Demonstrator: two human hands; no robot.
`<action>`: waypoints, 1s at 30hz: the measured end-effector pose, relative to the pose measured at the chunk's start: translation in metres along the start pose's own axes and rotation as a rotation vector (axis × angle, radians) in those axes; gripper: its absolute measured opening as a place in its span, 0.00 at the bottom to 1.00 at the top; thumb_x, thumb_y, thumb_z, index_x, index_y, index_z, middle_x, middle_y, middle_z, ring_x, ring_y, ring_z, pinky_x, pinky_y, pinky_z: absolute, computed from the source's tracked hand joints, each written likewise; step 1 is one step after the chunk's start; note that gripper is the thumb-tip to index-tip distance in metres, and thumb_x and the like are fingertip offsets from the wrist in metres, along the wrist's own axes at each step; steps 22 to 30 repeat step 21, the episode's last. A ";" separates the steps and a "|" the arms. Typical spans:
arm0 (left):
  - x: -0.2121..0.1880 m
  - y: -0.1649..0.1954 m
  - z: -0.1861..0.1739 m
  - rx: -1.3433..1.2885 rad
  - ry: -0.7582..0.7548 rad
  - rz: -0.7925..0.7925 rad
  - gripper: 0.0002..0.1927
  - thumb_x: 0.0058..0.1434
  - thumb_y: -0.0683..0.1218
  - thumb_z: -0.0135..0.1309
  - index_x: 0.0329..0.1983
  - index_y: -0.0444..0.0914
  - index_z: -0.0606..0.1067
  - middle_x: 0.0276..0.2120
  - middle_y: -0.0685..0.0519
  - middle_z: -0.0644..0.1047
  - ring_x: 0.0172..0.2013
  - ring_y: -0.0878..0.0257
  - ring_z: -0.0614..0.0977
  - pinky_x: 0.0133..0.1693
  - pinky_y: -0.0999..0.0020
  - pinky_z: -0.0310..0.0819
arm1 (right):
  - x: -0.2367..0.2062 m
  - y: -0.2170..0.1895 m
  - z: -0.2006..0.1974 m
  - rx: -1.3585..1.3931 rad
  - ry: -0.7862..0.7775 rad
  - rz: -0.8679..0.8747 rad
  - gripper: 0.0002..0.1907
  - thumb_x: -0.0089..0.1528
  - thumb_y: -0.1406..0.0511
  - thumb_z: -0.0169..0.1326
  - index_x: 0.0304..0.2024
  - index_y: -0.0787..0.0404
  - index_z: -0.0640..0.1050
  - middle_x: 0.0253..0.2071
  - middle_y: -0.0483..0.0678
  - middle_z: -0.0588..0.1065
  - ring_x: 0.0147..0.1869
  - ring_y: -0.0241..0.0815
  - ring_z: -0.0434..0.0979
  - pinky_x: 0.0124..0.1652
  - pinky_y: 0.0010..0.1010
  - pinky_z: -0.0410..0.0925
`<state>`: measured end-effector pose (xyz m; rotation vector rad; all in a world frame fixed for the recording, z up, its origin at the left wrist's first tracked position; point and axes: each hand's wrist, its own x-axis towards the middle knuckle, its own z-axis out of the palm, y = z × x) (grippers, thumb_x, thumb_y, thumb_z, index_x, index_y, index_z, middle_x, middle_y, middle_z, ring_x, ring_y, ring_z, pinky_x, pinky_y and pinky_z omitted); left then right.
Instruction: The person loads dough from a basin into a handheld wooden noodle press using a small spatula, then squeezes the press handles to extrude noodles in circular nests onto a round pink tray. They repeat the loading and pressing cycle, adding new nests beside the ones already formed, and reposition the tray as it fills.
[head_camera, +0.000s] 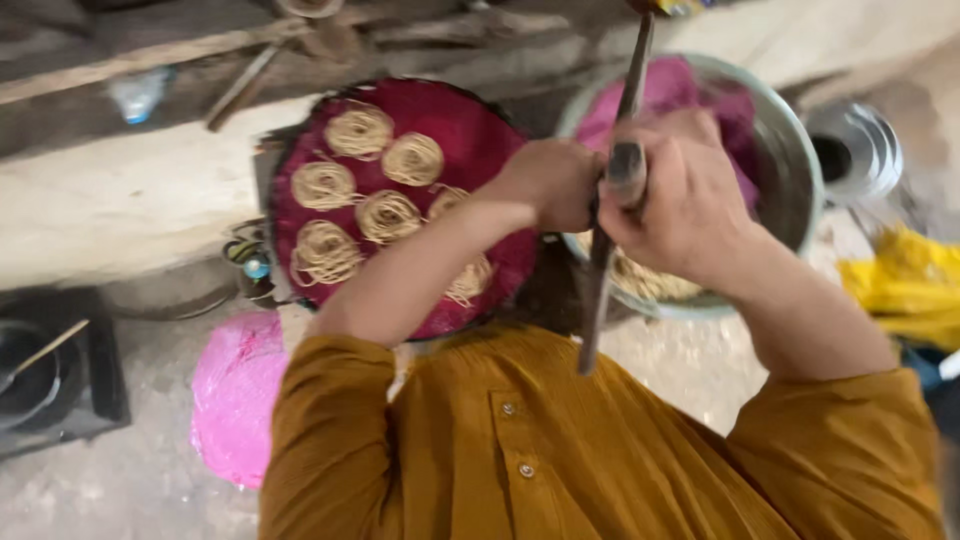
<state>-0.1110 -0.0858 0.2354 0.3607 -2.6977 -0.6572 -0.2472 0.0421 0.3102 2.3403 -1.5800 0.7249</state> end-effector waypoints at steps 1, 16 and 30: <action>0.002 0.011 0.005 0.030 -0.132 -0.032 0.08 0.48 0.50 0.60 0.28 0.42 0.81 0.30 0.44 0.81 0.32 0.45 0.83 0.32 0.50 0.77 | -0.013 -0.004 -0.011 0.069 -0.141 0.028 0.17 0.55 0.66 0.66 0.41 0.61 0.73 0.35 0.52 0.77 0.30 0.54 0.72 0.41 0.48 0.68; -0.013 -0.024 0.107 -0.929 -0.089 -0.128 0.17 0.54 0.43 0.69 0.47 0.39 0.79 0.46 0.49 0.82 0.48 0.51 0.82 0.49 0.57 0.82 | -0.242 0.109 0.001 0.790 1.496 0.397 0.04 0.65 0.71 0.51 0.34 0.60 0.72 0.33 0.53 0.71 0.39 0.47 0.73 0.43 0.37 0.69; -0.011 -0.012 0.115 -1.185 0.305 0.224 0.16 0.64 0.44 0.69 0.52 0.46 0.77 0.55 0.53 0.74 0.63 0.47 0.76 0.59 0.51 0.82 | -0.229 0.056 0.104 1.324 1.240 0.595 0.14 0.71 0.56 0.54 0.52 0.57 0.70 0.51 0.48 0.76 0.59 0.39 0.75 0.66 0.38 0.68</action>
